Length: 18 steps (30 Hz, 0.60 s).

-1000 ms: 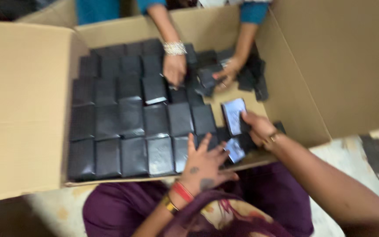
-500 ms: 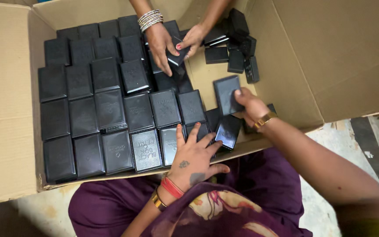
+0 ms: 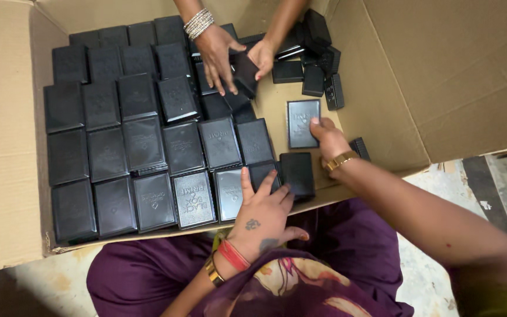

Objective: The person sits on the floor and arranges small black rectangular boxes into a large cardboard box. They pick up boxes from a pile and place them in neat rows, occasionally adjusting the alignment. Another person assists by adding more boxes to the pile.

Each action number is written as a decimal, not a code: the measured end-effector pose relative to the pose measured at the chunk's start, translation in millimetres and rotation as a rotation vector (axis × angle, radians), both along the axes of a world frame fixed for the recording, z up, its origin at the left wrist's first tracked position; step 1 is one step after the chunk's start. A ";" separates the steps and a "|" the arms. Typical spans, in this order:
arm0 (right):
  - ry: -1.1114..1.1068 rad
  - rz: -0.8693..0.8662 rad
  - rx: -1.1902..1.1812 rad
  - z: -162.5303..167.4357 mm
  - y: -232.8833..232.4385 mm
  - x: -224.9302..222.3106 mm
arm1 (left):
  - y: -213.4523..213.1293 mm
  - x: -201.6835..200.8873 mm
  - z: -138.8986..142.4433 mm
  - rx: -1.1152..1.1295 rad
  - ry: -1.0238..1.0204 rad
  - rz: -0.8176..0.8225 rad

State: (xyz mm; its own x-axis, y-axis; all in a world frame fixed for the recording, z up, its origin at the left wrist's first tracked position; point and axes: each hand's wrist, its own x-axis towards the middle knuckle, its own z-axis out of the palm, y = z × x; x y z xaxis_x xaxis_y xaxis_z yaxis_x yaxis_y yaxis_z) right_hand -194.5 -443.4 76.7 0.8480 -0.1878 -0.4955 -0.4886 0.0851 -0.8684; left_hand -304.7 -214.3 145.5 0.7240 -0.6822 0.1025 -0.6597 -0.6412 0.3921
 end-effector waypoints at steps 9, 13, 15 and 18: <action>0.202 0.097 -0.011 17.9 -15.4 -33.8 | -1.0 5.2 1.5 -0.061 0.029 -0.027; -0.073 0.612 -0.804 4.7 -46.3 -36.3 | -0.2 8.6 0.3 -0.057 0.079 -0.033; 0.025 0.873 -0.975 -12.4 -47.3 -47.8 | 0.6 5.9 0.3 0.039 0.143 -0.037; -0.222 1.271 -1.195 -30.1 -49.7 -52.6 | -3.3 1.4 0.4 -0.004 0.093 0.003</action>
